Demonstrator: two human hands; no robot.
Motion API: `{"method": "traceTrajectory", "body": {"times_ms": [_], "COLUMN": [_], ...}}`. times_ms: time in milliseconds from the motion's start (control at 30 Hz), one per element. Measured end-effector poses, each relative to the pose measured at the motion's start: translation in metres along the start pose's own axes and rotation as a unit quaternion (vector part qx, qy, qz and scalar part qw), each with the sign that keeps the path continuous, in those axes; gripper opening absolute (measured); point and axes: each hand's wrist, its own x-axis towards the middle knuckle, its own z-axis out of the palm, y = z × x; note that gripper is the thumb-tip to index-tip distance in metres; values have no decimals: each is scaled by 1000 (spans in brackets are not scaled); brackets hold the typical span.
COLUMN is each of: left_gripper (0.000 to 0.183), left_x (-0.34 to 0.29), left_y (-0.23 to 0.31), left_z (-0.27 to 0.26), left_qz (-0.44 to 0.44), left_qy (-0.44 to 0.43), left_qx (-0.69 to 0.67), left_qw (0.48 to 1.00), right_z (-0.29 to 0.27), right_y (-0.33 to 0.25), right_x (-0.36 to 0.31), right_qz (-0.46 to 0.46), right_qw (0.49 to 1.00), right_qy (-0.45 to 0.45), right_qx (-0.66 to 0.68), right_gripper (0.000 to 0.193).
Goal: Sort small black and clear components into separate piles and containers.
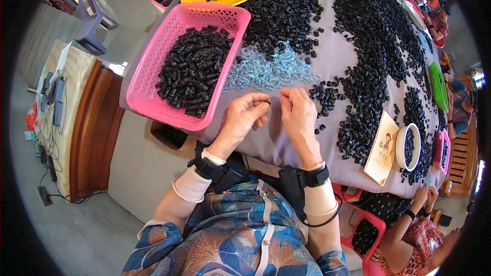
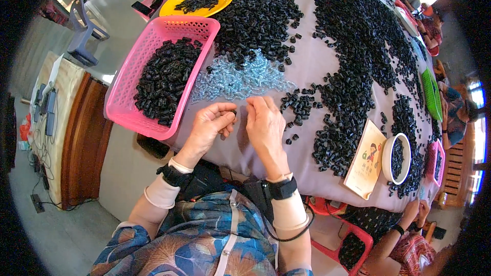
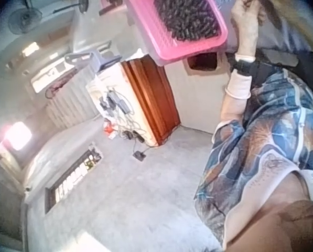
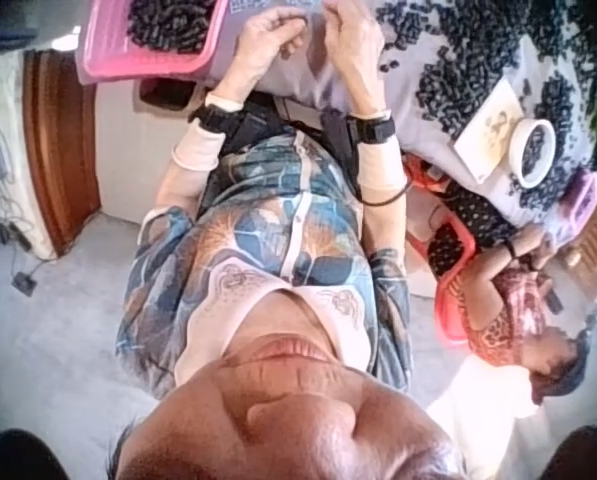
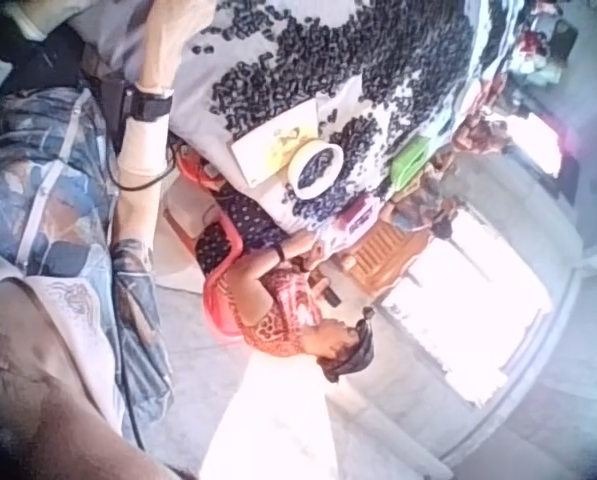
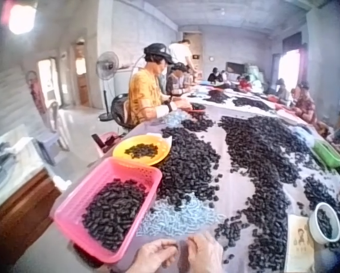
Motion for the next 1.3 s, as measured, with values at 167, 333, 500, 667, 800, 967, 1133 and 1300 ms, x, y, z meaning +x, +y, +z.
{"method": "traceTrajectory", "body": {"times_ms": [167,333,500,667,800,967,1133,1300], "left_gripper": [20,19,19,19,19,21,22,18], "left_x": [2,2,0,-1,-3,-5,-4,-6], "left_y": [-2,-1,0,3,0,3,3,-2], "left_z": [-3,-2,-3,4,10,20,34,40], "left_qz": [-20,-6,-7,-15,1,-6,-61,-78], "left_qy": [-3,-23,-33,-50,-69,-73,-67,-50], "left_qx": [-2,23,18,39,73,42,-73,-75], "left_qw": [1000,999,999,998,995,996,993,993], "right_z": [14,14,1,-14,-20,-29,-37,-36], "right_y": [14,14,8,-3,-4,-10,-7,-1], "right_x": [13,18,9,-14,-24,-32,-44,-49], "right_qz": [-43,-50,-42,-46,-42,8,30,40], "right_qw": [992,982,990,996,994,988,984,982], "right_qy": [19,-4,-13,-9,8,32,11,23], "right_qx": [-113,-182,-133,75,100,152,177,182], "right_gripper": [7,6,5,10,12,9,10,9]}}
